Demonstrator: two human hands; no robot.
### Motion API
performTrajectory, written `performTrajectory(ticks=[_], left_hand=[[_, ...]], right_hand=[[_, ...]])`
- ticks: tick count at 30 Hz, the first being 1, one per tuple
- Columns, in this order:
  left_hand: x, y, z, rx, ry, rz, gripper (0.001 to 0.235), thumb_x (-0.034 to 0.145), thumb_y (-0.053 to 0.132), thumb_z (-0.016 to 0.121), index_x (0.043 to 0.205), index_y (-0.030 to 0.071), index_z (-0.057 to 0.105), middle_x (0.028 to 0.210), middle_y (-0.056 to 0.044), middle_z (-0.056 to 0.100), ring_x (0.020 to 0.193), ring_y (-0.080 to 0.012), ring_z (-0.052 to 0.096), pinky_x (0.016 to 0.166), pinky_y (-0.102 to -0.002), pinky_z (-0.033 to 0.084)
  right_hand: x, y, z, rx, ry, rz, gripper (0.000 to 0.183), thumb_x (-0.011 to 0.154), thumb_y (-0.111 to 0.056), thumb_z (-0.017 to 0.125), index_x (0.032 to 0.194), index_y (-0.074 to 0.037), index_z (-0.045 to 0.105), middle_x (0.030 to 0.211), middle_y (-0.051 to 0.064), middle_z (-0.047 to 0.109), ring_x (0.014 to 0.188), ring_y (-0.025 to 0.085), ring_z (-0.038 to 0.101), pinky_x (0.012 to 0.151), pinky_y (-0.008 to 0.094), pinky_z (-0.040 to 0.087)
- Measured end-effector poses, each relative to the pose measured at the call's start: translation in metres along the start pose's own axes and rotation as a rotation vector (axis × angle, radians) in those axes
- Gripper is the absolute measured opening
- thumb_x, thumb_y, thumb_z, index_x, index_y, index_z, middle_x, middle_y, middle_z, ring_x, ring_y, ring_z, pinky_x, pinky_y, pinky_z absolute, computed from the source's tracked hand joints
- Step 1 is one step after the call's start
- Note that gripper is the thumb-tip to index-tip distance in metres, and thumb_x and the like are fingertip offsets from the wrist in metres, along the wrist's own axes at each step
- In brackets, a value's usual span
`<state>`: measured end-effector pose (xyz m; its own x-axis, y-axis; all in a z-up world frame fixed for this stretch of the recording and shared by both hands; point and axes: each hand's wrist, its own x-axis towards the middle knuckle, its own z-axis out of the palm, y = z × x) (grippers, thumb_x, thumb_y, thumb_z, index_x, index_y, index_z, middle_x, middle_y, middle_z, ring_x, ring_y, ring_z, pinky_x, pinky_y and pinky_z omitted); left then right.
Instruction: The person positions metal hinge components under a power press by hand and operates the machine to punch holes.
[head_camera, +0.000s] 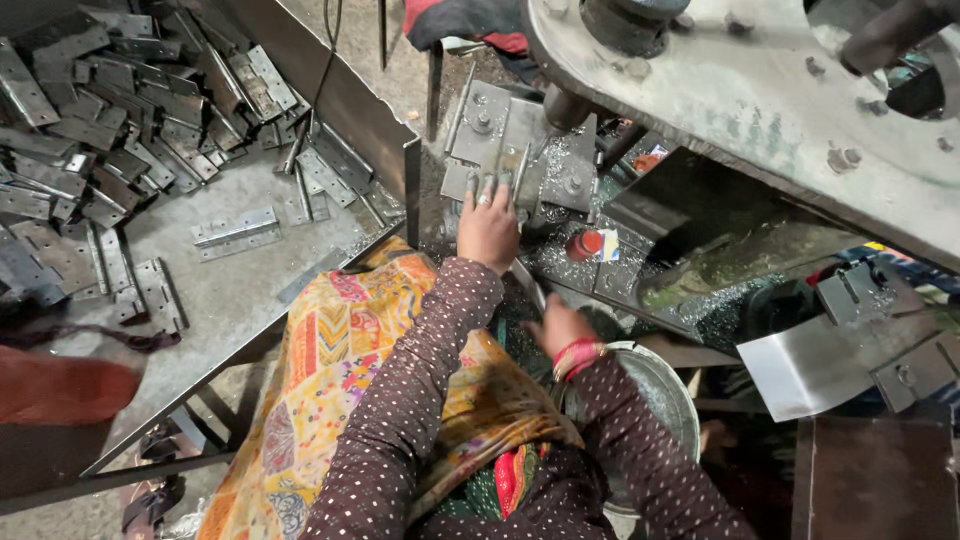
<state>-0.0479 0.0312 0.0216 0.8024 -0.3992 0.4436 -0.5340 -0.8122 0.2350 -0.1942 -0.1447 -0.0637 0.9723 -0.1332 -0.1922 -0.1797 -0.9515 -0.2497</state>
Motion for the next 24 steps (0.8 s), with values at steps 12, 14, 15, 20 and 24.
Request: performTrajectory(ticks=[12, 14, 15, 20, 24], left_hand=[[-0.001, 0.000, -0.005, 0.023, -0.019, 0.001, 0.029, 0.092, 0.016, 0.056, 0.110, 0.001, 0.073, 0.133, -0.017, 0.062, 0.128, -0.0321, 0.057, 0.117, -0.052, 0.036], [0.001, 0.003, 0.004, 0.090, 0.107, 0.014, 0.034, 0.090, 0.017, 0.055, 0.113, -0.002, 0.072, 0.131, -0.018, 0.063, 0.126, -0.0349, 0.056, 0.115, -0.053, 0.035], [0.004, 0.001, 0.010, 0.129, 0.172, 0.015, 0.037, 0.089, 0.017, 0.054, 0.115, -0.003, 0.072, 0.130, -0.019, 0.063, 0.126, -0.0363, 0.056, 0.114, -0.053, 0.035], [0.036, 0.003, 0.041, 0.184, 0.073, -0.032, 0.035, 0.092, 0.016, 0.054, 0.114, -0.006, 0.071, 0.129, -0.023, 0.064, 0.129, -0.0399, 0.056, 0.117, -0.053, 0.034], [0.036, 0.000, 0.042, 0.130, 0.162, -0.023, 0.035, 0.089, 0.015, 0.054, 0.109, -0.006, 0.072, 0.129, -0.023, 0.064, 0.128, -0.0385, 0.057, 0.116, -0.053, 0.033]], right_hand=[[-0.020, 0.025, 0.074, 0.030, 0.012, 0.133, 0.064, 0.084, -0.054, 0.074, 0.117, -0.003, 0.054, 0.085, 0.028, 0.072, 0.081, 0.049, 0.070, 0.069, 0.057, 0.054], [-0.007, 0.023, 0.047, 0.012, -0.067, 0.103, 0.075, 0.080, -0.057, 0.076, 0.121, 0.000, 0.050, 0.085, 0.029, 0.071, 0.080, 0.050, 0.069, 0.067, 0.057, 0.054], [0.009, 0.018, 0.029, -0.017, -0.049, 0.036, 0.072, 0.081, -0.059, 0.076, 0.115, 0.000, 0.053, 0.086, 0.029, 0.071, 0.081, 0.050, 0.069, 0.069, 0.057, 0.054], [0.023, 0.018, -0.014, -0.060, -0.070, 0.004, 0.065, 0.081, -0.062, 0.078, 0.100, -0.002, 0.063, 0.085, 0.026, 0.070, 0.082, 0.049, 0.069, 0.069, 0.056, 0.054], [-0.019, 0.018, 0.058, 0.126, 0.086, 0.027, 0.059, 0.086, -0.051, 0.073, 0.113, -0.001, 0.058, 0.078, 0.027, 0.070, 0.072, 0.049, 0.069, 0.061, 0.057, 0.053]])
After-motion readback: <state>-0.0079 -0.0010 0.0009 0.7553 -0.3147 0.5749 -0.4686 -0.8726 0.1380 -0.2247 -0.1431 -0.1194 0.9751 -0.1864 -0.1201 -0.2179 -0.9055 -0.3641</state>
